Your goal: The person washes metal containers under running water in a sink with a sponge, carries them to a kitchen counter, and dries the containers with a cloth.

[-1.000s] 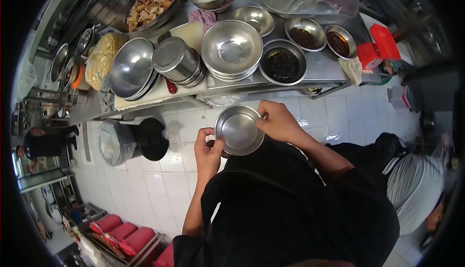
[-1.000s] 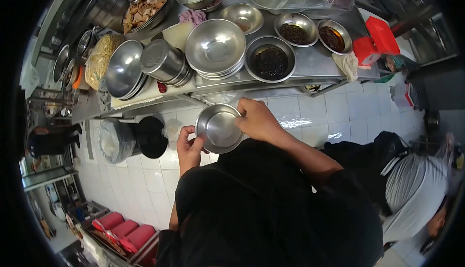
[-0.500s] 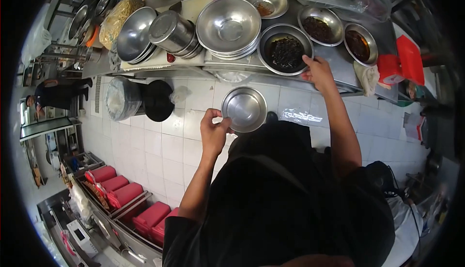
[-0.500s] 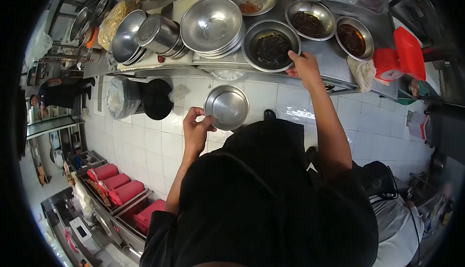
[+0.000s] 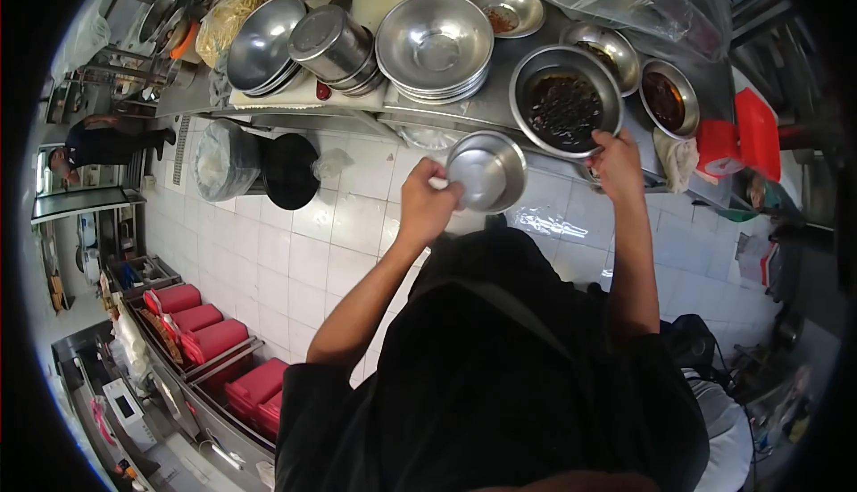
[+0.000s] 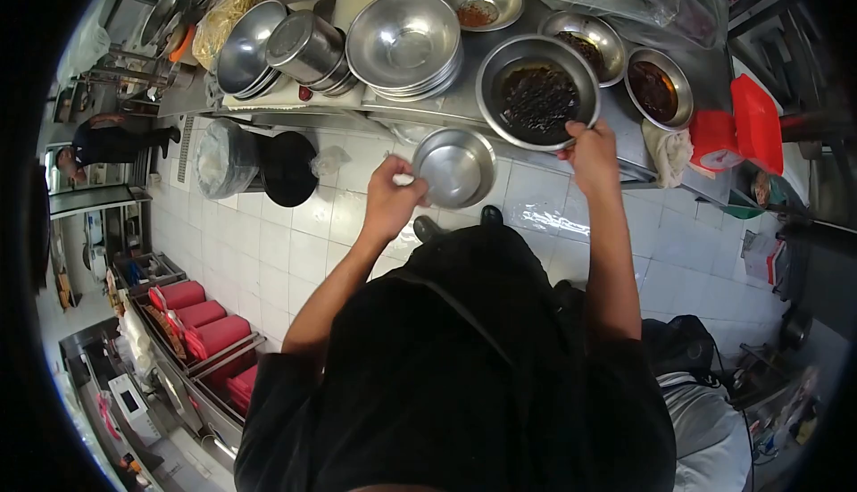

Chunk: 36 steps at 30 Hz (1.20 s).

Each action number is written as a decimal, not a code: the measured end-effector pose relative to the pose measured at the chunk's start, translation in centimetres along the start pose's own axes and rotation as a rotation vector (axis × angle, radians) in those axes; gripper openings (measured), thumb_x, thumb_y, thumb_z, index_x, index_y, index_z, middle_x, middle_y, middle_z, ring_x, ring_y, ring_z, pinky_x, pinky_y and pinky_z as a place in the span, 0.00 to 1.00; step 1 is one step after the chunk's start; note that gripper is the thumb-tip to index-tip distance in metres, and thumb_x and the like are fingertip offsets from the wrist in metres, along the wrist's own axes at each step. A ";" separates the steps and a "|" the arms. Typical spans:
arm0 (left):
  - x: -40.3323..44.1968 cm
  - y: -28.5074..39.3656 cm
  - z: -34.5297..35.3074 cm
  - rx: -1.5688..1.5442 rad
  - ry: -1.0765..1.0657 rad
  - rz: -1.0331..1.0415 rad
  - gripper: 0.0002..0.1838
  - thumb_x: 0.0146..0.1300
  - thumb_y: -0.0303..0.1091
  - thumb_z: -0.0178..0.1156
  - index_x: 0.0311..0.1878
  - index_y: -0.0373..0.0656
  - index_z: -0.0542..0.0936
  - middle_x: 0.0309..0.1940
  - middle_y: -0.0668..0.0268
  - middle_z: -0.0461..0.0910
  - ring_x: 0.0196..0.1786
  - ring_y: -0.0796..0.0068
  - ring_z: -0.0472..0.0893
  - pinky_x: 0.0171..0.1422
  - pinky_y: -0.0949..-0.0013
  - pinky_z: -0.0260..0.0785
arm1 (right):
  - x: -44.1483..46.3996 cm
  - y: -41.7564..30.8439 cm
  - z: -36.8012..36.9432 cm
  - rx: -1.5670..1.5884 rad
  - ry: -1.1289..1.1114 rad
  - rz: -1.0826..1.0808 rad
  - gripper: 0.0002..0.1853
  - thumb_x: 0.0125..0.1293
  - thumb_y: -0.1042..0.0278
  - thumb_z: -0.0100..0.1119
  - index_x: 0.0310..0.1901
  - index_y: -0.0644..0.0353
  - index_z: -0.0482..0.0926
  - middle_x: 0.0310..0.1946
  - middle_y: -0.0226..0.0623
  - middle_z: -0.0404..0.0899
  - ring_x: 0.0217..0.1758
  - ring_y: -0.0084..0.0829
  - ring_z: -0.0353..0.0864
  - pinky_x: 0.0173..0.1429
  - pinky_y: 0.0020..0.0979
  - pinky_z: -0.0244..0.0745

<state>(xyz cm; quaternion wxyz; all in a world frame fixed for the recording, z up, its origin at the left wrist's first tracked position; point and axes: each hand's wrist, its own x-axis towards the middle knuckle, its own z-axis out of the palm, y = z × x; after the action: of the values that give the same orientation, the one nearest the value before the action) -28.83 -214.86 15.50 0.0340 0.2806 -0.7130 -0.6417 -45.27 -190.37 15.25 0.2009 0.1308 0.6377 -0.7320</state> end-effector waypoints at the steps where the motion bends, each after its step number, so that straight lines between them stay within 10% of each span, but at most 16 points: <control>1: 0.8 0.4 0.9 0.007 -0.019 0.010 0.12 0.49 0.22 0.60 0.34 0.34 0.67 0.25 0.60 0.74 0.21 0.71 0.80 0.23 0.72 0.71 | -0.6 -1.3 0.2 -0.007 0.009 -0.028 0.09 0.61 0.76 0.50 0.44 0.65 0.71 0.31 0.37 0.77 0.23 0.26 0.74 0.24 0.26 0.69; 19: 8.6 3.8 12.0 -0.334 0.070 0.009 0.23 0.49 0.17 0.57 0.48 0.34 0.59 0.39 0.57 0.65 0.31 0.67 0.78 0.29 0.70 0.77 | 3.5 -2.1 2.9 -0.267 0.146 -0.436 0.10 0.63 0.78 0.50 0.46 0.64 0.69 0.34 0.36 0.76 0.25 0.22 0.74 0.23 0.24 0.69; 28: 8.4 2.9 12.1 -0.503 0.021 -0.002 0.21 0.49 0.14 0.55 0.46 0.35 0.61 0.45 0.56 0.64 0.40 0.66 0.77 0.36 0.70 0.78 | 3.5 -1.7 3.7 -0.414 0.250 -0.549 0.19 0.63 0.77 0.51 0.57 0.63 0.66 0.46 0.50 0.78 0.50 0.42 0.78 0.57 0.34 0.66; 36: 8.2 2.5 12.2 -0.534 0.047 -0.021 0.22 0.47 0.13 0.54 0.47 0.34 0.61 0.46 0.56 0.66 0.38 0.65 0.78 0.37 0.70 0.77 | 3.1 -1.6 4.5 -0.486 0.350 -0.645 0.19 0.64 0.75 0.50 0.58 0.63 0.66 0.44 0.52 0.79 0.48 0.45 0.79 0.53 0.36 0.70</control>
<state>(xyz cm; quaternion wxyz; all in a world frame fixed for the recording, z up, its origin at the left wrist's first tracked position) -41.56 -207.49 13.17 0.1167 0.2839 -0.5146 -0.8006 -48.49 -195.04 15.92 -0.1240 -0.0039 0.8240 -0.5528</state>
